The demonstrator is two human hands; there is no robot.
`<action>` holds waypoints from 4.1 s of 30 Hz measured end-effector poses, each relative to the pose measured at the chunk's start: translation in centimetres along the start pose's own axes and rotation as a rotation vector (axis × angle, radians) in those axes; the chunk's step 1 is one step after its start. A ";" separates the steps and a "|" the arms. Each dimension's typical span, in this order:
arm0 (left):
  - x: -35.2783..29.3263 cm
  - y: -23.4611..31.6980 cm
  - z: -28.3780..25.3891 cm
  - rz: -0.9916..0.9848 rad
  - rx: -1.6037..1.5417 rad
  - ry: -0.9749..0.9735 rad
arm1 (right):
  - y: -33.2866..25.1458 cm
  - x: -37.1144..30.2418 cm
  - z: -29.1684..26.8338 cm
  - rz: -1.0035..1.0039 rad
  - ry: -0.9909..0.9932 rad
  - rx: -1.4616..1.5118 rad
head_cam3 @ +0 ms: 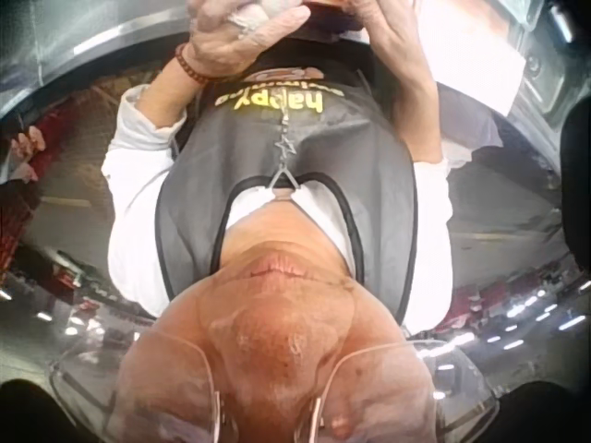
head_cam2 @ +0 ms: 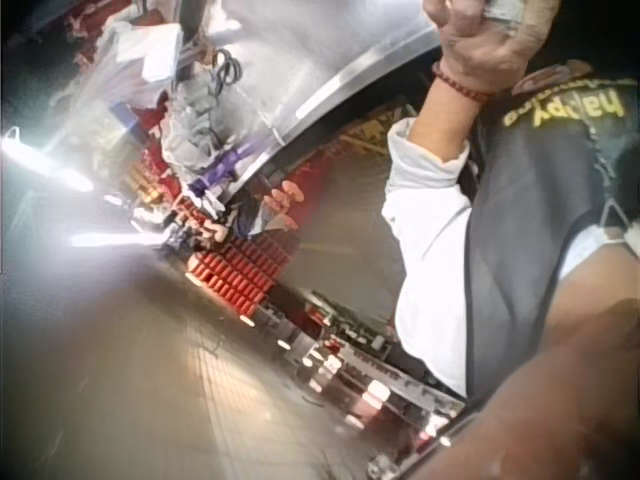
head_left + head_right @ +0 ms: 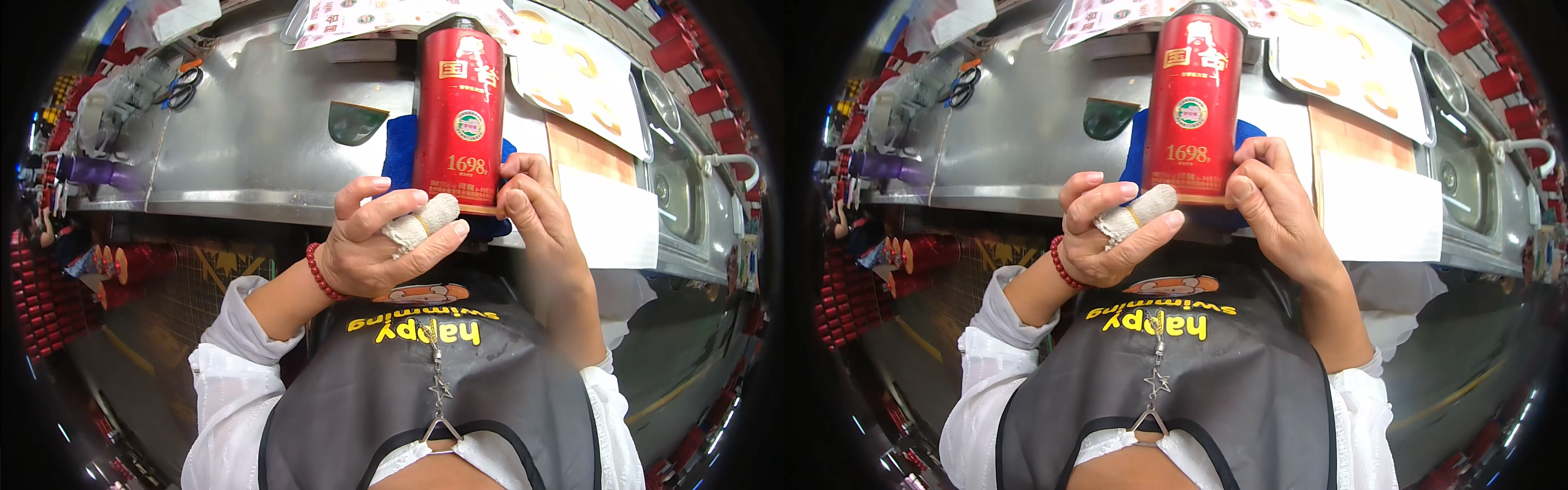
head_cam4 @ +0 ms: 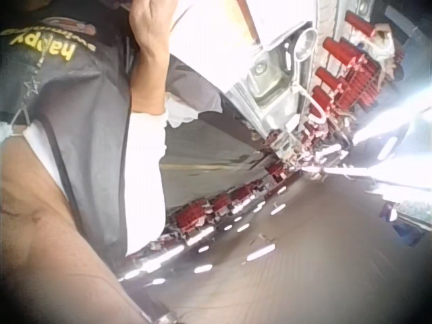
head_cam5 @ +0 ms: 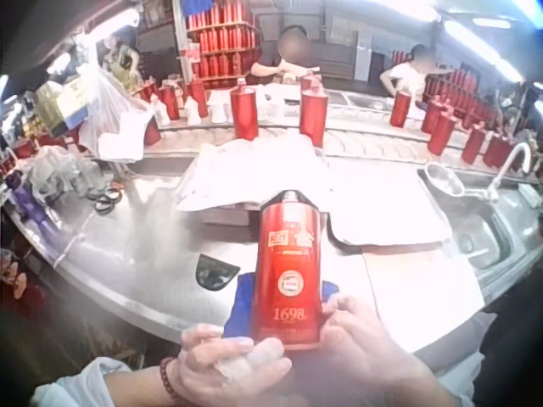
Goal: The person applies a red label to a cylindrical red container, smoothing it around the body. They then apply a gold circular sticker to the container's top opening and rub it with a green pad. The person repeats this process on a second container, handling each item one at a time.
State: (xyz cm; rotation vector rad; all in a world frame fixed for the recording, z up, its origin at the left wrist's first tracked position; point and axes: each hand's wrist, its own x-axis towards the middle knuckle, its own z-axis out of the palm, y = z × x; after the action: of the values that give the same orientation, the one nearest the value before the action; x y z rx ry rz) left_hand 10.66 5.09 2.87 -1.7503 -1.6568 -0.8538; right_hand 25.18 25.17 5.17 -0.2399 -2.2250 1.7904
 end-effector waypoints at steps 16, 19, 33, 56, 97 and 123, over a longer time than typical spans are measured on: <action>1.1 -1.5 1.6 0.147 -0.142 -0.104 | 0.8 -0.5 -3.5 0.081 -0.128 -0.035; 1.2 -1.8 2.0 0.221 -0.085 -0.128 | 0.9 -1.2 -4.3 0.082 -0.120 -0.019; 1.8 -1.3 3.4 0.235 -0.052 -0.097 | 2.7 -1.3 -4.6 0.037 -0.082 -0.043; 2.0 -1.0 2.4 0.206 0.031 -0.135 | 2.0 -1.6 -5.2 0.060 -0.132 0.010; 1.9 -1.0 1.9 0.233 0.110 -0.140 | 3.4 -0.4 -3.1 -0.018 -0.108 -0.113; 5.8 1.5 3.2 0.135 0.200 -0.264 | 4.4 -0.6 -3.0 -0.013 -0.028 -0.147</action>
State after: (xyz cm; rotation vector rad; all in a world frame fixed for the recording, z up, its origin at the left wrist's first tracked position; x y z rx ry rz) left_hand 12.53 11.12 5.34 -1.8687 -1.6983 -0.3936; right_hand 26.51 28.77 1.45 -0.2302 -2.3750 1.6351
